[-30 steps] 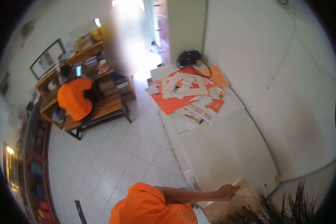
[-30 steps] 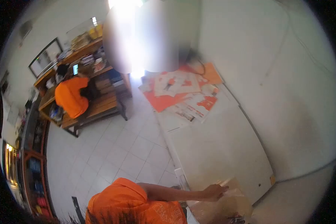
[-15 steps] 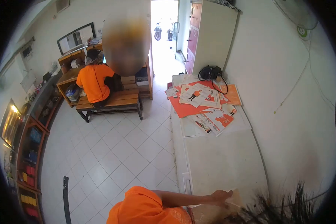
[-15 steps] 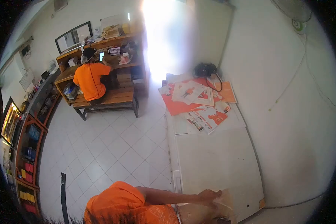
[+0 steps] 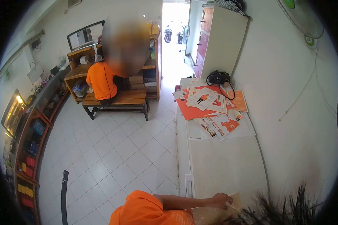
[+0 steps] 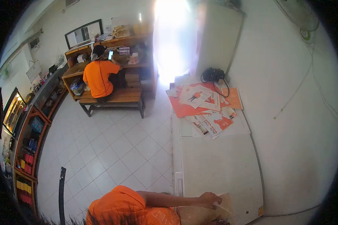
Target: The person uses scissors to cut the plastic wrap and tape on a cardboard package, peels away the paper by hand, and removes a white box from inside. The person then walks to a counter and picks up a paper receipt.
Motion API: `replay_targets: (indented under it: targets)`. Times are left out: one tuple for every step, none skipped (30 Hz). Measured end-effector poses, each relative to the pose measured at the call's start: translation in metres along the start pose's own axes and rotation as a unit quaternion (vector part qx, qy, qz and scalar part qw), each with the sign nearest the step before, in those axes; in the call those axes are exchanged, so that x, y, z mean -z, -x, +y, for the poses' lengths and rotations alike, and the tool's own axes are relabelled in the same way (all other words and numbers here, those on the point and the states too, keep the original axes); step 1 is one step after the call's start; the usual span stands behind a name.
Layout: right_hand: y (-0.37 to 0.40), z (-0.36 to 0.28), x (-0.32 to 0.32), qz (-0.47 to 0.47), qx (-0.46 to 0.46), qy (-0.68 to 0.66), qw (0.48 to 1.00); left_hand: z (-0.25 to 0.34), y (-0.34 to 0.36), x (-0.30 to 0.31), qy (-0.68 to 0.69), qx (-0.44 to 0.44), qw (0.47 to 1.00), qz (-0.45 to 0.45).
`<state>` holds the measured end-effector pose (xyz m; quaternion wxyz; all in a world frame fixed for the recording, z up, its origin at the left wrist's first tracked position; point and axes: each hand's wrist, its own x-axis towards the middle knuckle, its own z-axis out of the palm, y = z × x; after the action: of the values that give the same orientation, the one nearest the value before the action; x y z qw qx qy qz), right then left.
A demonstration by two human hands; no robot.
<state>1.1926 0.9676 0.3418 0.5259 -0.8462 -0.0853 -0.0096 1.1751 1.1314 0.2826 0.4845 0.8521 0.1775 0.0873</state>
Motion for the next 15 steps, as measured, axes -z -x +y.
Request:
replay_targets:
  targets:
    - [-0.002,0.003,0.0,-0.001,0.001,0.0,1.0,0.002,0.001,0.002,0.0,0.0,1.0,0.001]
    - [-0.005,0.013,-0.001,0.007,0.026,0.049,0.998,0.005,0.001,0.003,0.0,0.01,1.0,-0.002]
    - [-0.009,0.027,-0.003,0.015,0.052,0.098,0.994,0.006,0.001,0.003,-0.002,0.019,1.0,-0.004]
    - [-0.013,0.044,-0.005,0.023,0.077,0.146,0.986,0.002,0.0,0.0,-0.001,0.019,1.0,-0.004]
    - [-0.018,0.063,-0.007,0.031,0.101,0.194,0.975,-0.003,0.0,-0.004,0.001,0.001,1.0,0.01]
    - [-0.023,0.082,-0.009,0.04,0.125,0.241,0.962,-0.005,0.0,-0.006,0.003,-0.017,1.0,0.025]
    - [-0.031,0.111,-0.012,0.041,0.125,0.241,0.962,-0.01,-0.002,-0.012,0.003,-0.018,1.0,0.024]
    - [-0.039,0.141,-0.017,0.04,0.119,0.232,0.965,-0.011,-0.001,-0.015,0.003,-0.029,0.999,0.044]
    - [-0.042,0.171,-0.017,0.04,0.113,0.223,0.967,-0.013,-0.001,-0.018,0.002,-0.039,0.997,0.064]
    - [-0.05,0.206,-0.022,0.04,0.107,0.215,0.97,-0.016,-0.003,-0.021,0.002,-0.04,0.997,0.063]
    - [-0.055,0.239,-0.025,0.039,0.101,0.206,0.973,-0.02,-0.004,-0.025,0.002,-0.044,0.996,0.072]
    - [-0.058,0.27,-0.024,0.039,0.095,0.197,0.975,-0.023,-0.006,-0.028,0.002,-0.049,0.996,0.081]
    - [-0.064,0.299,-0.028,0.038,0.089,0.187,0.977,-0.02,-0.005,-0.025,0.001,-0.049,0.996,0.081]
    - [-0.067,0.326,-0.031,0.038,0.083,0.178,0.98,-0.017,-0.004,-0.021,0.001,-0.039,0.997,0.074]
    - [-0.068,0.351,-0.033,0.037,0.077,0.169,0.982,-0.014,-0.002,-0.019,0.001,-0.027,0.997,0.067]
